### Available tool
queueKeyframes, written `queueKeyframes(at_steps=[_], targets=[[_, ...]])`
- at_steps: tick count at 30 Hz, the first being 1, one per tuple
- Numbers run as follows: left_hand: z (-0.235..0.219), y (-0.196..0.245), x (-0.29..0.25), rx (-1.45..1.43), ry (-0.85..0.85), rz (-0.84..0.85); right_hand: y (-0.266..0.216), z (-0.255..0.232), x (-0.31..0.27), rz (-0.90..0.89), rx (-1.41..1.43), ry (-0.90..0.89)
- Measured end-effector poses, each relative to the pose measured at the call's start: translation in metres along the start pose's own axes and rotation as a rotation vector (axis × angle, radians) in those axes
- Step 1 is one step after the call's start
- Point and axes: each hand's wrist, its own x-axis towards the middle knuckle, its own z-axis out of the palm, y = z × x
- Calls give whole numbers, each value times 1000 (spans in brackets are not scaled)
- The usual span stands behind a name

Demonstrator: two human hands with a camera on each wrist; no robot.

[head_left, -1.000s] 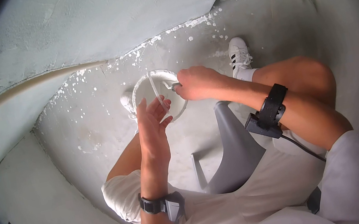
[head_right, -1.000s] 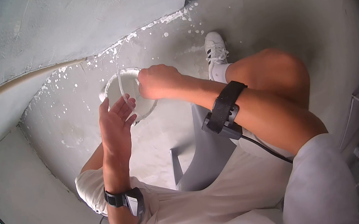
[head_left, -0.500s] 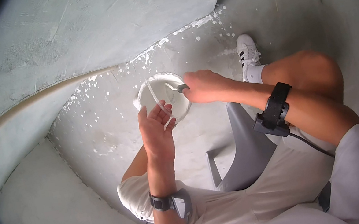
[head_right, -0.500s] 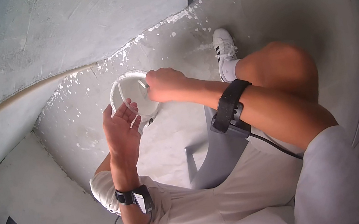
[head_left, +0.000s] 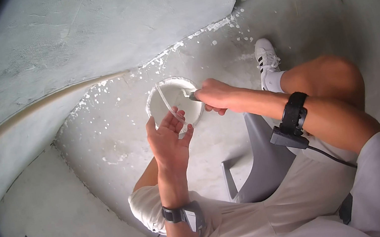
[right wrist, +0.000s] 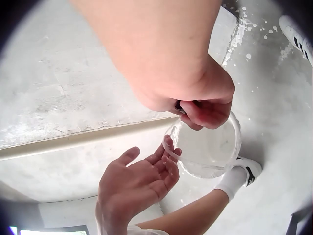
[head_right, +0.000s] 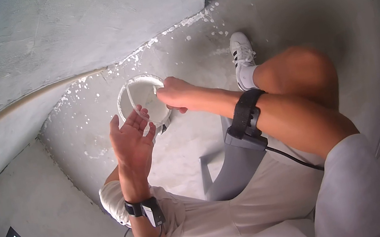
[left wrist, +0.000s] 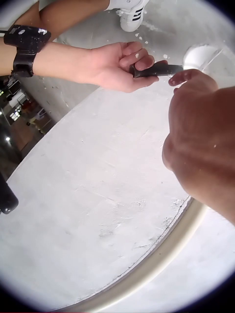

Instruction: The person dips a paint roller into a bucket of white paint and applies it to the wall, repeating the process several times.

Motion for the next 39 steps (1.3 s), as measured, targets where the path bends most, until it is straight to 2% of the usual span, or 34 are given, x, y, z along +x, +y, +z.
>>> queueKeyframes(at_steps=[6, 9, 15, 20, 27, 30, 33, 36, 39], targets=[[4, -3, -1, -112, 33, -30, -3, 9, -8, 38, 206, -24], [4, -7, 2, -169, 17, -51, -3, 11, -6, 134, 334, -71], [8, -16, 5, -199, 42, -63, -6, 17, -7, 141, 394, 19], [5, -19, 9, -183, -3, -44, -8, 17, -9, 106, 410, 26], [10, -14, 10, -180, 30, -27, -11, 16, -12, 91, 316, 11], [9, -12, 12, -211, 14, -26, -6, 15, -10, 124, 309, 30], [4, -9, 15, -240, 31, -9, -4, 13, -9, 220, 402, -46], [6, -7, 19, -225, 87, 8, -5, 17, -12, 276, 371, 16], [7, -6, 19, -272, 31, 2, -3, 15, -19, 263, 311, 36]])
